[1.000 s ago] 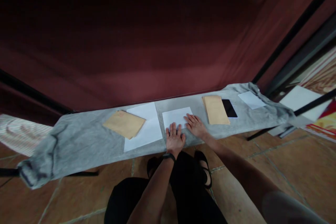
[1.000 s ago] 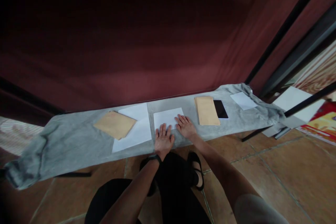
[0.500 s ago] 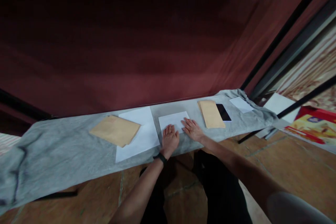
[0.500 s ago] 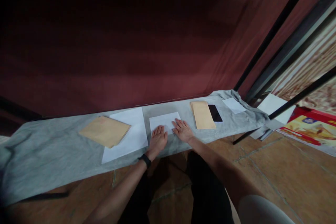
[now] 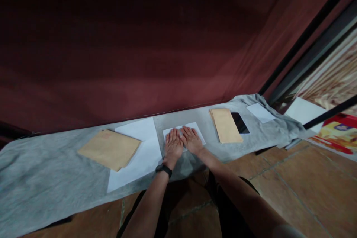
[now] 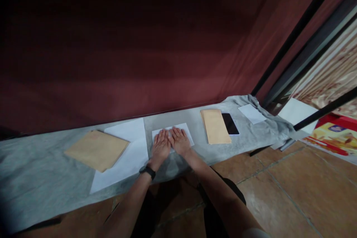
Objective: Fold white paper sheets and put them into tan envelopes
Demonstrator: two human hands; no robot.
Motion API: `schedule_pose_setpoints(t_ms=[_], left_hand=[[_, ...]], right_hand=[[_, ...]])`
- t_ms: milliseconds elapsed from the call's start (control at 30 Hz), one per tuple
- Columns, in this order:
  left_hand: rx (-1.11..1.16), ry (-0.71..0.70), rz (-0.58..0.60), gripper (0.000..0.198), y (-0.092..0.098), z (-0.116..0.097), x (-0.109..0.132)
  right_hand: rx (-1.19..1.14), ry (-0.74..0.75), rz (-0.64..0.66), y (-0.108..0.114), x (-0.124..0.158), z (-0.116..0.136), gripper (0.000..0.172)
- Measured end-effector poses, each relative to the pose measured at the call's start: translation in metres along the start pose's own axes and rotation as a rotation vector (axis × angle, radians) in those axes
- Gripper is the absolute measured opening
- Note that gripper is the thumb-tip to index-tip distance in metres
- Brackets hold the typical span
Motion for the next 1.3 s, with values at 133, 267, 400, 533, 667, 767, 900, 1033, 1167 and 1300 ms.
schedule_pose_setpoints(t_ms=[133,267,400,533,667,767,900,1033,1167,1300], left_hand=[[0.009,0.062,-0.044,0.059,0.002,0.012,-0.002],[0.015,0.146,-0.067,0.062,0.006,0.023,0.002],[0.004,0.207,-0.087,0.064,0.010,0.034,0.002],[0.002,0.161,-0.126,0.063,0.018,0.026,0.004],[0.033,-0.056,-0.058,0.067,0.015,-0.019,0.018],[0.064,-0.098,0.030,0.074,0.005,-0.045,0.031],[0.073,-0.067,0.043,0.077,0.005,-0.063,0.037],[0.114,-0.043,-0.013,0.078,0.027,-0.070,0.031],[0.330,0.095,-0.083,0.056,0.059,-0.045,0.013],[0.956,0.325,-0.113,0.047,0.069,-0.006,0.003]], right_hand=[[0.050,-0.053,-0.032,0.008,0.007,-0.023,0.055],[0.075,-0.138,-0.027,0.020,0.022,-0.046,0.058],[0.081,-0.232,0.021,0.035,0.032,-0.064,0.057],[0.023,-0.385,0.108,0.046,0.035,-0.084,0.046],[-0.107,-0.490,0.172,0.044,0.033,-0.097,0.038],[-0.259,-0.540,0.152,0.039,0.030,-0.102,0.036],[-0.491,-0.508,0.142,0.033,0.023,-0.099,0.015],[-0.777,-0.412,-0.017,0.050,0.011,-0.085,0.020],[-1.149,-0.320,-0.210,0.077,0.005,-0.067,0.029],[-1.245,-0.393,-0.305,0.085,0.014,-0.070,0.039]])
Point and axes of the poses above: each hand's wrist, its own x-axis away from the middle knuckle, its own y-axis out of the back of the hand, z = x × y, the point moved 10 cm from there along -x, towards the middle knuckle, and after that the axes turned 8 degrees about y, right-handed, at the moved point
